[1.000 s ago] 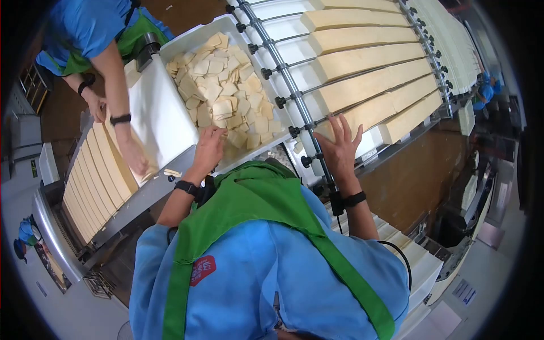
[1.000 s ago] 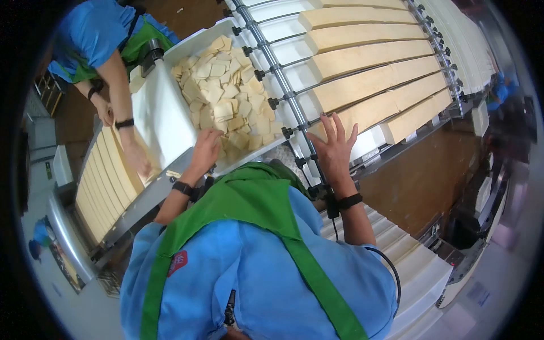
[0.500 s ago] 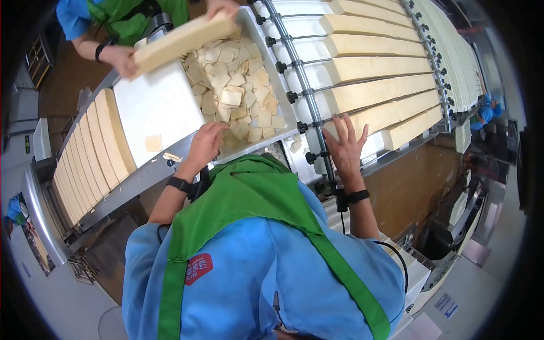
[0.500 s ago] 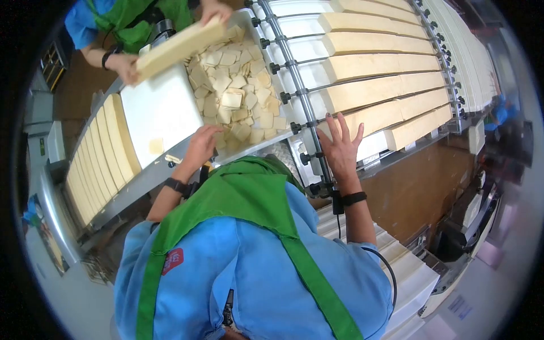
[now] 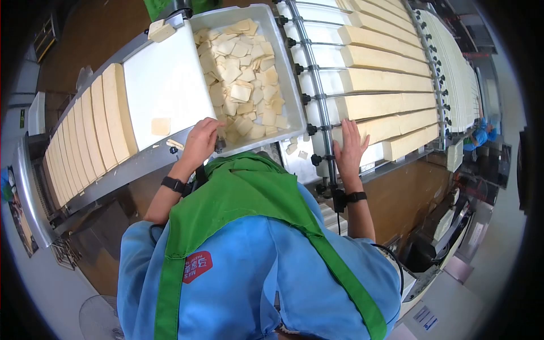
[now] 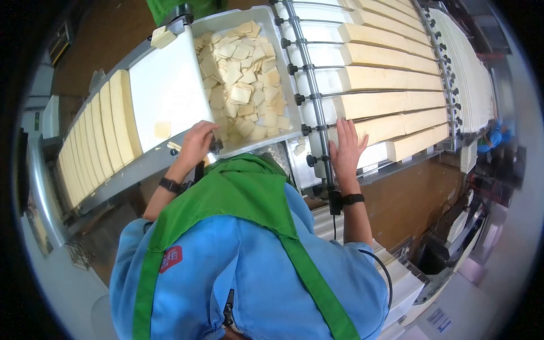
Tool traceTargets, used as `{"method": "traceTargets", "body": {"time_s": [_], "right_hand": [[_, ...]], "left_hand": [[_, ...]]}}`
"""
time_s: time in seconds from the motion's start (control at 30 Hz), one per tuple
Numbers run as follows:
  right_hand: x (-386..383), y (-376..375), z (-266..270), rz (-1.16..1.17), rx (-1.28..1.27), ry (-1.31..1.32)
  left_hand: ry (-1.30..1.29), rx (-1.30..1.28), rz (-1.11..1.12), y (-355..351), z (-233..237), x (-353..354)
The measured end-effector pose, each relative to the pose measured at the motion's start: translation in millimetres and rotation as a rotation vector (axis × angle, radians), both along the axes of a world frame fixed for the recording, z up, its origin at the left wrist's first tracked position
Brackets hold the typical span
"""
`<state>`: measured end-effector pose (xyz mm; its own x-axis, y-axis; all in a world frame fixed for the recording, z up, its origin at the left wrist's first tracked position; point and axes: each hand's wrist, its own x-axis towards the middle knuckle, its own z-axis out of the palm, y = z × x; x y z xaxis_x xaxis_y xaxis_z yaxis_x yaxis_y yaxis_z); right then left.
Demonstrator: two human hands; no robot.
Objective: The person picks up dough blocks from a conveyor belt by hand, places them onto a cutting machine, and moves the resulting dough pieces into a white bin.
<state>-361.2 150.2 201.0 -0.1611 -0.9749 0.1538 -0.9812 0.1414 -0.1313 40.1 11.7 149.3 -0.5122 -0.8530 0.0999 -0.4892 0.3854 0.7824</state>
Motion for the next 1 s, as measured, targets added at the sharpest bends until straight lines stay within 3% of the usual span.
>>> {"method": "traceTargets", "body": {"time_s": [0.2, 0.33, 0.43, 0.53, 0.6, 0.7, 0.83, 1.0], "right_hand": [[4.4, 2.5, 8.5, 0.000, 0.273, 0.151], [41.8, -25.2, 35.3, -0.045, 0.318, 0.170], [99.3, -88.8, 34.9, 0.220, -0.007, 0.164], [194.4, -177.5, 27.3, 0.570, -0.053, -0.258], [276.7, -230.6, 18.0, 0.760, -0.049, -0.429], [377.5, -319.3, -26.9, 1.026, -0.042, -0.464], [483.8, -408.8, -61.8, 1.028, -0.054, -0.342], [538.7, -453.3, -79.8, 0.907, 0.066, 0.023]], "left_hand": [[0.091, 0.114, 0.195, 17.0, -3.7, 44.4], [0.047, -0.126, 0.727, 38.9, -11.3, 90.6], [-0.120, -0.129, 1.257, 56.8, -45.4, 135.4], [-0.189, -0.059, 1.530, 57.7, -54.7, 164.8], [-0.085, 0.040, 1.505, 48.7, -46.5, 172.4], [0.009, 0.107, 1.440, 29.5, -36.3, 171.9], [0.004, 0.175, 1.420, 8.5, -26.3, 170.6], [-0.056, 0.204, 1.395, -2.5, -17.5, 169.2]]}}
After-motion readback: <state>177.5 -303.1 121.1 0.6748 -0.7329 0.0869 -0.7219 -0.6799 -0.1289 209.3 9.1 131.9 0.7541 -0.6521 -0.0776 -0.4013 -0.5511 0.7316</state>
